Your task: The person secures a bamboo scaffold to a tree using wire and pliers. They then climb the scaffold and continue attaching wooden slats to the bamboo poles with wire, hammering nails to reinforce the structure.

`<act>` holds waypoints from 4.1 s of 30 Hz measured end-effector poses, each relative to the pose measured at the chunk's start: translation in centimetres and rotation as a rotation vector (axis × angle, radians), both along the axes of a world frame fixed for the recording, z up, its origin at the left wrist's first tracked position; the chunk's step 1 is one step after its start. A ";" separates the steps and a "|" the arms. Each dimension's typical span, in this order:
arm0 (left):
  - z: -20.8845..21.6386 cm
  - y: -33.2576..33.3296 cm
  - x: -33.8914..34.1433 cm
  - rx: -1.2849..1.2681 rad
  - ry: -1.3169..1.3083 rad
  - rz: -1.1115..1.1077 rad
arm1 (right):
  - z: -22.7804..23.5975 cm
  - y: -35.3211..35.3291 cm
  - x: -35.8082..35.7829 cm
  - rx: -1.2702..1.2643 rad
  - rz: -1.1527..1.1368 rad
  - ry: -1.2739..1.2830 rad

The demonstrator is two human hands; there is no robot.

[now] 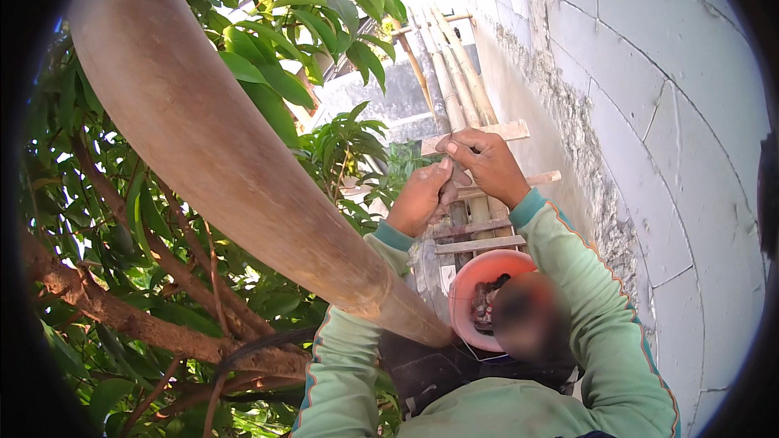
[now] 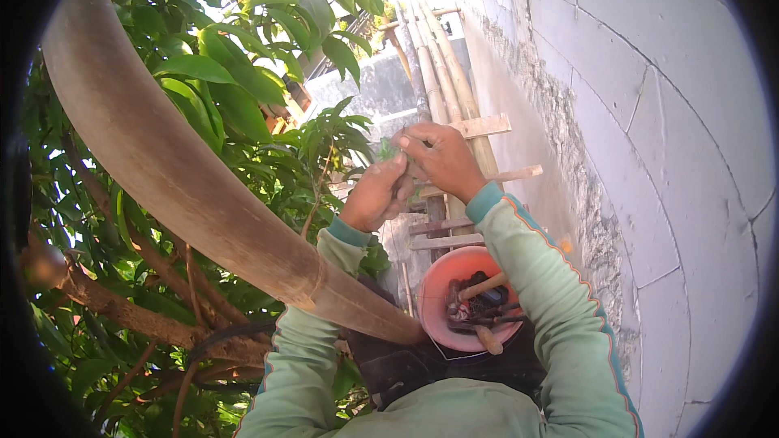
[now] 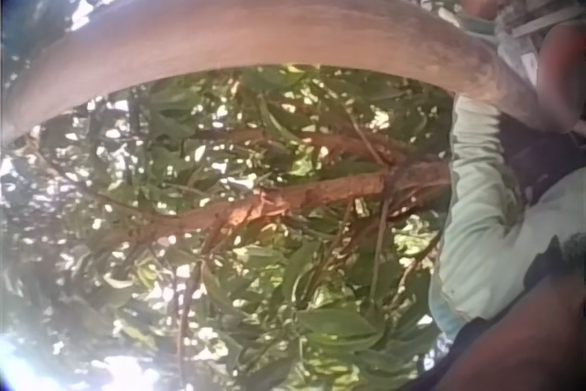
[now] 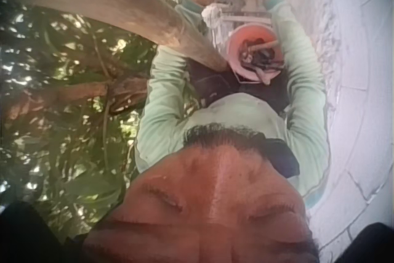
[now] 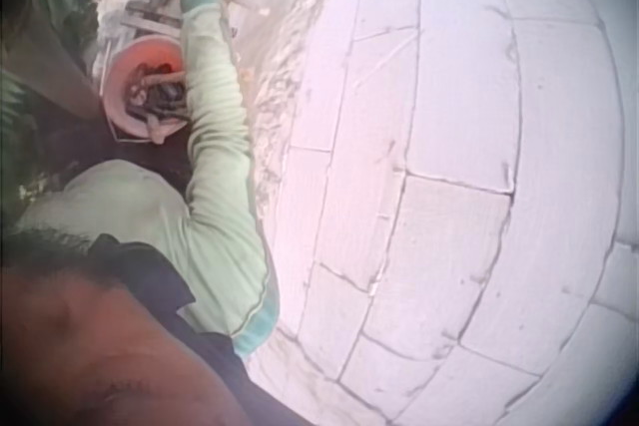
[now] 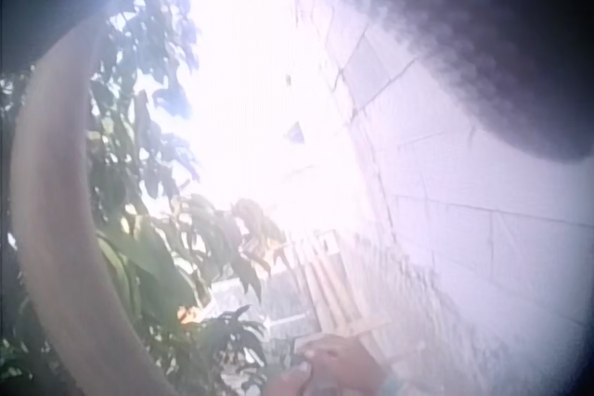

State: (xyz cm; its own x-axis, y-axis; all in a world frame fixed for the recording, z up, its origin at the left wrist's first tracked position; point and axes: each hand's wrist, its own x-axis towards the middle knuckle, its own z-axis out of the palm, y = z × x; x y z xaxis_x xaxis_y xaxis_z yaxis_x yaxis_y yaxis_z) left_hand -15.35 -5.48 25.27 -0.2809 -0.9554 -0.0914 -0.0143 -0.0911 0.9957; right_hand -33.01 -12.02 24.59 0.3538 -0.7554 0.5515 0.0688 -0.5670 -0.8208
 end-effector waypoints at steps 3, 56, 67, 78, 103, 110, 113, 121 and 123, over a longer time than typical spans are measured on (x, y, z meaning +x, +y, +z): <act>-0.8 -0.4 -0.2 -0.004 0.192 -0.009 | 0.2 -0.6 -0.1 0.084 0.072 -0.036; -3.9 -2.6 10.8 -0.415 0.393 0.867 | -8.7 13.0 -14.8 0.681 -0.125 -0.122; -5.3 -2.0 10.5 -0.320 0.339 0.827 | -8.4 11.8 -15.6 0.551 -0.101 -0.149; -2.8 -0.4 7.6 -0.172 -0.015 0.506 | -2.2 9.9 -14.0 -0.269 -0.110 0.946; -2.0 3.3 -0.3 -0.062 0.050 0.076 | -1.6 3.2 -4.8 0.120 -0.032 0.048; -1.8 3.4 -0.7 -0.056 0.050 0.018 | -1.4 3.4 -4.6 0.105 0.003 0.145; -1.9 3.2 -0.5 -0.051 0.079 -0.002 | -1.4 3.2 -4.8 0.090 0.040 0.163; -2.5 3.0 -0.3 -0.024 0.221 0.117 | -1.8 3.6 -3.4 0.067 0.069 0.101; -3.3 2.6 -0.3 0.016 0.297 0.110 | -2.4 3.9 -3.3 0.156 0.020 0.067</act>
